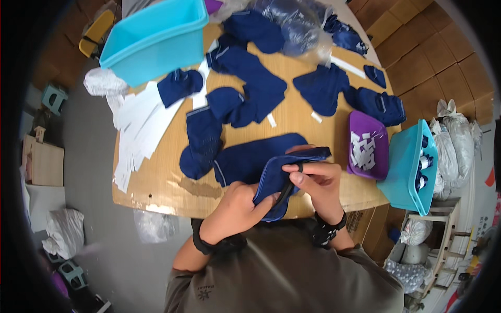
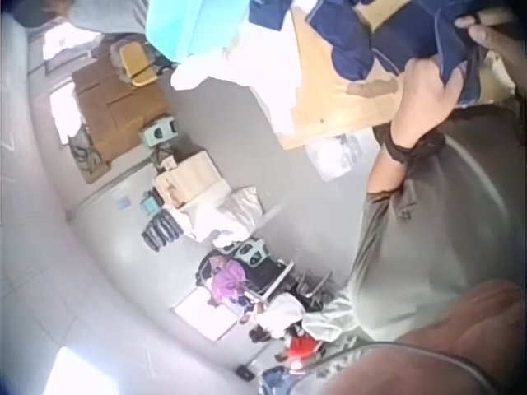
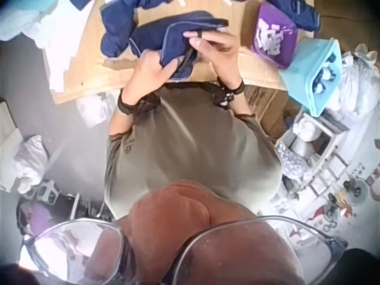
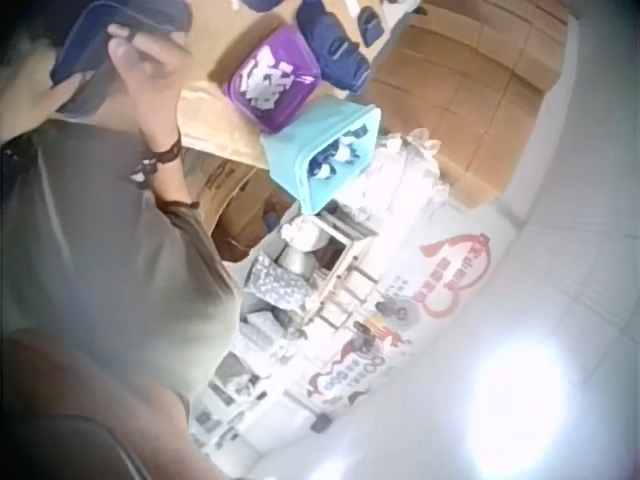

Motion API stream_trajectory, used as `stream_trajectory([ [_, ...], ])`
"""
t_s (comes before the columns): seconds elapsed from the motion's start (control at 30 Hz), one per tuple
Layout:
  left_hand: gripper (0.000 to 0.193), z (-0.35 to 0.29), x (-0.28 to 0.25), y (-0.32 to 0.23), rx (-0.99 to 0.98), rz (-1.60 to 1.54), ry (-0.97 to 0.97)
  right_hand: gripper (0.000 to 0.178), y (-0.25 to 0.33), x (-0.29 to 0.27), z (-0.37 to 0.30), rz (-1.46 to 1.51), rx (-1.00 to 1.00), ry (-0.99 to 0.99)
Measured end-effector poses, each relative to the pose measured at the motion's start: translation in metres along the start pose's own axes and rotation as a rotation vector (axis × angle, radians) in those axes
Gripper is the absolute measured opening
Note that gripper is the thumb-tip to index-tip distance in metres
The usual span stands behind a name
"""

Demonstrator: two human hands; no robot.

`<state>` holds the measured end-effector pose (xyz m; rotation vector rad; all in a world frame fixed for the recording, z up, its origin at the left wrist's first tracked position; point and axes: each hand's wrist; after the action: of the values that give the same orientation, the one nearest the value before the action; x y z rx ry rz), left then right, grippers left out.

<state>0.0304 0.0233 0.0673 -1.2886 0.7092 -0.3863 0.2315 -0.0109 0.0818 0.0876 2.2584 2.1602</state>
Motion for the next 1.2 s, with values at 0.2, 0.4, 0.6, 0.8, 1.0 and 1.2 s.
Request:
stream_trajectory([
  [0.2, 0.024, -0.005, 0.008, 0.009, 0.287, 0.075, -0.248, 0.013, -0.011, -0.003, -0.02, -0.263, -0.166, -0.405],
  [0.4, 0.033, -0.02, -0.029, 0.052, 0.317, 0.692, -0.294, 0.016, -0.028, -0.022, 0.001, -0.088, -0.088, -0.677],
  [0.6, 0.027, -0.033, -0.041, 0.051, 0.331, 0.819, -0.274, 0.02, -0.03, -0.019, 0.007, -0.006, -0.119, -0.816],
  [0.8, 0.033, -0.039, -0.031, 0.06, 0.28, 0.843, -0.168, 0.019, -0.057, -0.022, -0.005, 0.158, -0.055, -0.802],
  [1.0, 0.041, -0.031, -0.031, 0.051, 0.328, 0.994, -0.24, 0.012, -0.057, -0.024, 0.003, 0.218, -0.074, -0.702],
  [1.2, 0.041, -0.027, -0.029, 0.053, 0.415, 0.983, -0.247, 0.01, -0.055, -0.022, 0.005, 0.242, -0.089, -0.649],
])
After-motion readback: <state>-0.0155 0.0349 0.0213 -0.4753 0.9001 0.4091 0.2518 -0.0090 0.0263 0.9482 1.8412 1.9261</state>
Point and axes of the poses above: each hand's wrist, its own z-axis towards the middle knuckle, its own x-axis out of the palm, y = z × x, and after that the axes turned 10 degrees about x, right-handed
